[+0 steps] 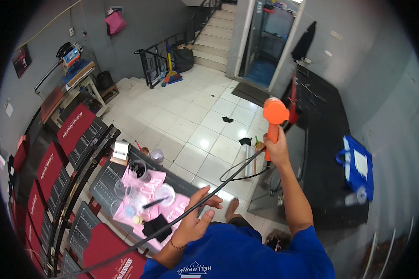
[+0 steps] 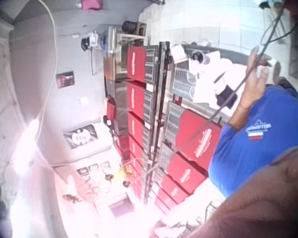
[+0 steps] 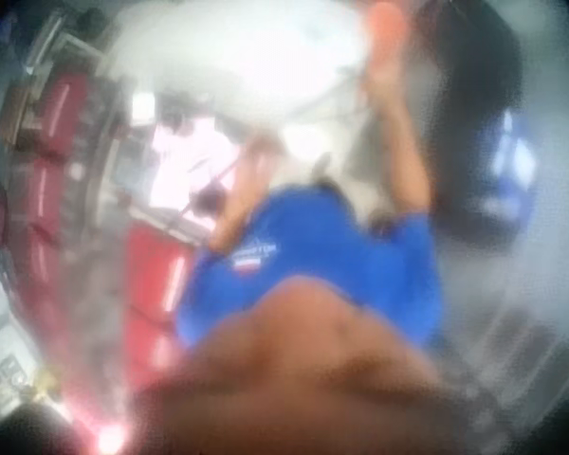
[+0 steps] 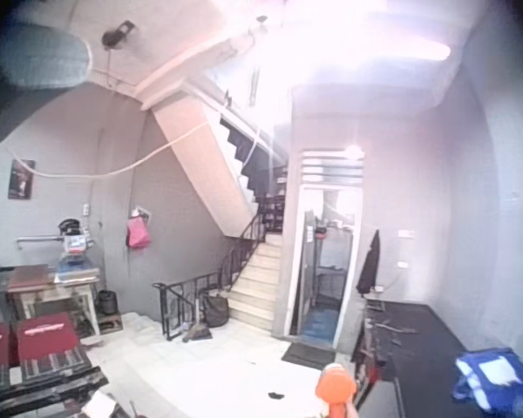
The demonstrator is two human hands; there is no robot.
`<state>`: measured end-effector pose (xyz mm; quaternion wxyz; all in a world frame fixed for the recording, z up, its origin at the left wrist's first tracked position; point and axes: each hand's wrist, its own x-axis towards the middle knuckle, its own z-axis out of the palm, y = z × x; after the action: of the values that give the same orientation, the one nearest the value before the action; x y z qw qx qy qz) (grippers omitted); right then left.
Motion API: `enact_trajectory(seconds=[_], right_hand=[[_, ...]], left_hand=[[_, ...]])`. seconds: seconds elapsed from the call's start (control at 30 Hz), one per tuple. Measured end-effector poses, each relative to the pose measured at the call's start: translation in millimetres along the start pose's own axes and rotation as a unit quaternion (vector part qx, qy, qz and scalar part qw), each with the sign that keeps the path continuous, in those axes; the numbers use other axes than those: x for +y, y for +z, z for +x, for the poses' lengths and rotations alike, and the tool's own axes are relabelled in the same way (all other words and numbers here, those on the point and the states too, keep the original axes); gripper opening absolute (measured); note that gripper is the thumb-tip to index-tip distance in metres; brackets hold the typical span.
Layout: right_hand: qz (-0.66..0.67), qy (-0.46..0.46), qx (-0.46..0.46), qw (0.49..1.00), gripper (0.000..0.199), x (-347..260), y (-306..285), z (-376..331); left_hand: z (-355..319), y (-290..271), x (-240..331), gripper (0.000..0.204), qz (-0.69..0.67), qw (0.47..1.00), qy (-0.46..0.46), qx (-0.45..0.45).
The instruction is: The person uses a heat gun to dry ink on t-shirts mounted on printing boards, moving along the line and occasionally smoothing the fabric by hand.
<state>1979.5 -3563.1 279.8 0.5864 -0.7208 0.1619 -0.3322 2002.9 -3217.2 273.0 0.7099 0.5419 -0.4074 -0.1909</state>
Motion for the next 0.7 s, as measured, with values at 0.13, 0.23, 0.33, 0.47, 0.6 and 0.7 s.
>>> enact_trajectory(seconds=[0.13, 0.23, 0.33, 0.47, 0.6, 0.7], right_hand=[[-0.038, 0.031, -0.035, 0.998, 0.050, 55.1, -0.7, 134.2], [-0.022, 0.030, -0.087, 0.995, 0.060, 118.4, 8.8, 237.6], [0.001, 0.030, -0.136, 0.990, 0.060, 167.6, 26.4, 336.7], [-0.133, -0.030, -0.114, 0.984, 0.062, 263.8, 30.8, 475.5], [-0.117, 0.077, -0.124, 0.982, 0.058, 371.0, 55.1, 610.4], [-0.069, 0.090, -0.112, 0.987, 0.057, 419.0, 87.3, 696.0]], left_hand=[[87.9, 4.5, -86.6, 0.054, -0.030, 0.997, -0.050, 0.053], [156.9, 0.7, -125.3, 0.048, -0.014, 0.983, -0.134, 0.126], [218.1, -26.4, -138.3, 0.047, -0.030, 0.960, -0.181, 0.211], [252.6, -118.7, -144.9, 0.040, 0.009, 0.887, -0.067, 0.458], [229.4, -232.2, -108.2, 0.038, 0.063, 0.732, 0.182, 0.654], [234.4, -279.5, -20.0, 0.054, 0.078, 0.659, 0.368, 0.651]])
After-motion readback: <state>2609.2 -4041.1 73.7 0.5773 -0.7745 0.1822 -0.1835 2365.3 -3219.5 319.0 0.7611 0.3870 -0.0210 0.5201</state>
